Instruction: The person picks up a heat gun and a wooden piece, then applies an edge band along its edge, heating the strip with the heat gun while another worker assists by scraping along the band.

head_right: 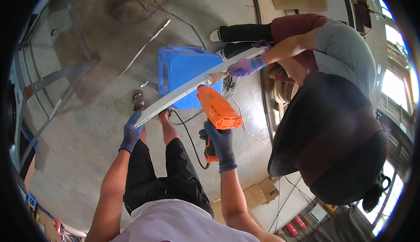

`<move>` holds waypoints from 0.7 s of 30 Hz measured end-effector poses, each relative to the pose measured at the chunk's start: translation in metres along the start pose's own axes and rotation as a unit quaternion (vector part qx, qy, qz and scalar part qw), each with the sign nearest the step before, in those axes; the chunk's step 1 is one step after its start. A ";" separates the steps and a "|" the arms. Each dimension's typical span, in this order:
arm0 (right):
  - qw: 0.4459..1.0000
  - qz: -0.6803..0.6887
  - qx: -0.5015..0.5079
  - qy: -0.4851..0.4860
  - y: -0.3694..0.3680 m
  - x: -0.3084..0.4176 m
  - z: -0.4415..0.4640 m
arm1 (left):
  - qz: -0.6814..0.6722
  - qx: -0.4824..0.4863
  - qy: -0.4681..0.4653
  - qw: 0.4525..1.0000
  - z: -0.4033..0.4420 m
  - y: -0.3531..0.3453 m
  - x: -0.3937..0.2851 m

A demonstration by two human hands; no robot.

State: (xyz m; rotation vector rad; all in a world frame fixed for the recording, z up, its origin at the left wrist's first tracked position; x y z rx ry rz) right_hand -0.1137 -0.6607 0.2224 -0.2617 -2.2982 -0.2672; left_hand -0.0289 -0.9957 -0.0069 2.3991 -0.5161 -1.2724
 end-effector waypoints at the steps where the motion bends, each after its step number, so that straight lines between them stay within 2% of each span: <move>1: 1.000 0.001 0.000 0.000 0.000 0.000 0.000 | 0.001 -0.001 -0.002 1.000 0.001 0.000 -0.001; 11: 1.000 0.009 0.001 -0.010 0.000 -0.003 0.001 | -0.001 -0.009 -0.011 1.000 0.004 -0.005 -0.013; 14: 1.000 0.020 -0.008 -0.010 -0.002 0.001 -0.001 | -0.036 0.023 0.053 0.998 0.003 -0.008 -0.013; 17: 0.999 0.031 -0.010 -0.014 -0.004 0.003 -0.002 | 0.006 0.020 0.019 1.000 0.005 -0.009 -0.014; 21: 0.999 0.025 -0.012 -0.022 -0.006 0.006 -0.004 | -0.008 0.018 0.011 1.000 0.007 -0.010 -0.018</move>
Point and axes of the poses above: each hand's wrist, its own z-axis towards the middle knuckle, its own y-axis out of the back of the hand, x = y × z, the point moved 3 cm from there along z, towards the middle knuckle, and after that the axes turned 13 degrees about y, right-handed, at the moved point
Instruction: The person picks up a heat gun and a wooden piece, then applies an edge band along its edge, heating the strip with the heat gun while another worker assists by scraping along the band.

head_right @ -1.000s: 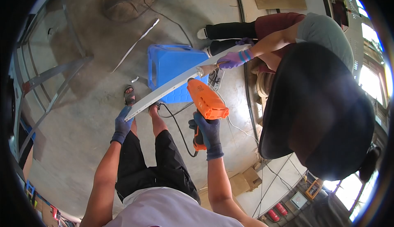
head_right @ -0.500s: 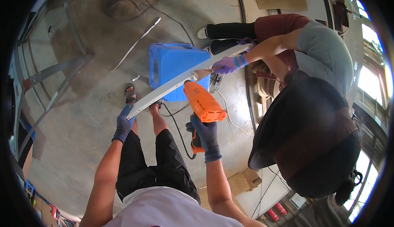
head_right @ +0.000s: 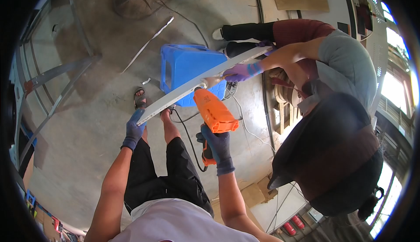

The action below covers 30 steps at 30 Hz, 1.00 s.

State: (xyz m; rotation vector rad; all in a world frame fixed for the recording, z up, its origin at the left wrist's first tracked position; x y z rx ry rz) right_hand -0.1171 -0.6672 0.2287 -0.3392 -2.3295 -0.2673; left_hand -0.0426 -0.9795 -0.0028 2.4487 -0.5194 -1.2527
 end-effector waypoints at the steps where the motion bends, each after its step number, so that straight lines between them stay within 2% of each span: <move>1: 1.000 -0.001 0.000 -0.001 0.000 0.001 0.000 | 0.003 0.001 -0.001 1.000 0.000 -0.001 0.000; 8: 1.000 -0.007 0.011 -0.004 0.001 -0.002 0.000 | 0.020 -0.010 -0.035 0.999 0.001 -0.006 -0.003; 30: 0.998 -0.049 0.031 -0.020 0.002 0.004 0.006 | -0.035 0.004 -0.002 0.999 0.033 -0.034 -0.047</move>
Point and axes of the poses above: each hand's wrist, its own z-axis towards the middle knuckle, its own y-axis out of the back of the hand, x = y × z, the point moved 3 cm from there along z, towards the middle knuckle, and after that the axes turned 13 degrees about y, right-handed, at the moved point
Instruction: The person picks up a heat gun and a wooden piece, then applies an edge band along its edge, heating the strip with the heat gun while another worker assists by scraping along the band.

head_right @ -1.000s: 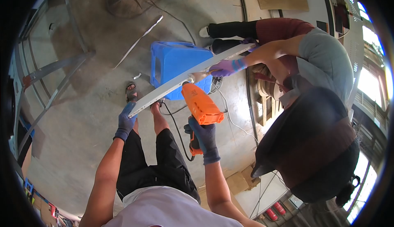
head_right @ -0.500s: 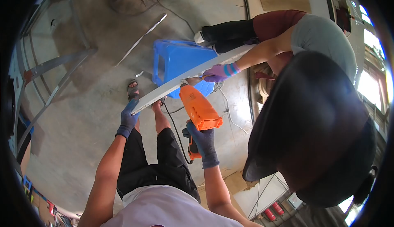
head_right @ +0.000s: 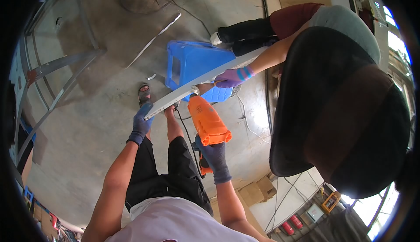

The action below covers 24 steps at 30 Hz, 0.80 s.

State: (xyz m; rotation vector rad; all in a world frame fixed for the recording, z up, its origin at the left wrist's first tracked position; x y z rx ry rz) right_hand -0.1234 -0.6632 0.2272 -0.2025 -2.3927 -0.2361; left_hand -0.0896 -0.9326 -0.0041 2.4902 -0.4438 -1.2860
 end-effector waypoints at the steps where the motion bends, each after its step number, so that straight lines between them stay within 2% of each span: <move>1: 1.000 0.001 -0.003 -0.001 -0.001 0.001 0.000 | 0.005 0.004 -0.002 1.000 0.001 -0.001 -0.003; 5: 1.000 0.009 -0.013 0.000 -0.003 0.009 -0.002 | 0.032 0.000 -0.035 0.999 0.004 -0.006 -0.008; 11: 1.000 0.016 -0.014 0.001 0.000 0.007 -0.001 | 0.021 0.029 -0.015 0.999 0.011 -0.014 -0.027; 15: 1.000 0.004 -0.027 -0.001 0.002 0.003 -0.001 | 0.026 0.010 -0.061 0.998 0.013 -0.020 -0.039; 20: 1.000 0.008 -0.006 0.004 0.002 0.004 0.002 | 0.024 -0.002 -0.083 0.996 0.015 -0.029 -0.033; 24: 0.999 0.003 0.023 0.036 0.006 -0.004 0.003 | 0.015 0.014 -0.058 0.998 0.015 -0.025 -0.037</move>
Point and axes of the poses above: each hand's wrist, its own z-axis towards the middle knuckle, its own y-axis out of the back of the hand, x = y × z, the point moved 3 cm from there along z, towards the middle knuckle, and after that the axes turned 13 degrees about y, right-handed, at the moved point
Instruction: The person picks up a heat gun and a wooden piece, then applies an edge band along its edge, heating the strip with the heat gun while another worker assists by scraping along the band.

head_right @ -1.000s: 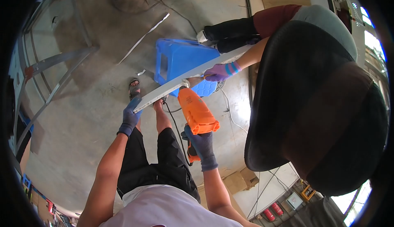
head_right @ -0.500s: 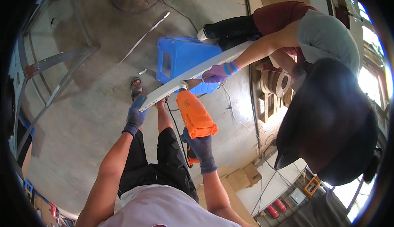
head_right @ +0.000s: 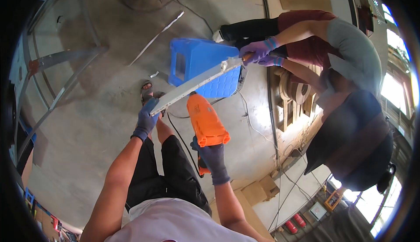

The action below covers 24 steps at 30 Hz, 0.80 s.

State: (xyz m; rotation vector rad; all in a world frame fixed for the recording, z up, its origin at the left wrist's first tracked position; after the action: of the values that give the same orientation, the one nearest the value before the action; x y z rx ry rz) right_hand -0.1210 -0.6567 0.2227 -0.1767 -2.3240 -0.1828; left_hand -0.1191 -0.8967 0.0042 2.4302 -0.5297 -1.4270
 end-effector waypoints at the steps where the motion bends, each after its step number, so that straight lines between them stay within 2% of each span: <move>1: 1.000 0.006 -0.006 -0.006 0.000 0.000 -0.002 | -0.012 0.000 -0.005 1.000 -0.001 -0.001 0.002; 5: 1.000 0.005 -0.013 -0.008 0.001 -0.003 -0.001 | -0.025 0.011 -0.003 1.000 0.002 -0.005 0.015; 8: 1.000 0.001 -0.020 -0.014 0.002 -0.005 -0.003 | 0.058 0.015 -0.027 0.998 0.002 -0.013 0.036; 14: 0.999 0.003 -0.048 -0.025 0.000 -0.007 -0.006 | 0.045 0.044 -0.019 0.998 0.006 -0.024 0.045; 17: 0.997 0.013 -0.072 -0.033 -0.003 -0.002 -0.006 | 0.049 0.055 -0.032 0.997 0.007 -0.027 0.037; 20: 0.995 0.023 -0.091 -0.036 -0.004 -0.001 -0.005 | 0.041 0.083 0.001 0.996 0.009 -0.034 0.036; 24: 0.994 0.033 -0.104 -0.028 -0.006 0.002 -0.006 | 0.057 0.060 -0.046 0.996 0.008 -0.032 0.023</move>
State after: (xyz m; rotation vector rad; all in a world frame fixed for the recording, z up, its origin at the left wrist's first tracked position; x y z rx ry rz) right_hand -0.1186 -0.6634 0.2278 -0.3659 -2.3477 -0.3912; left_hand -0.1099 -0.8787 -0.0308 2.3901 -0.7834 -1.5053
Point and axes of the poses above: each hand's wrist, its own z-axis towards the middle knuckle, its own y-axis out of the back of the hand, x = y × z, the point moved 3 cm from there along z, towards the middle knuckle, and after that the axes turned 13 degrees about y, right-handed, at the moved point
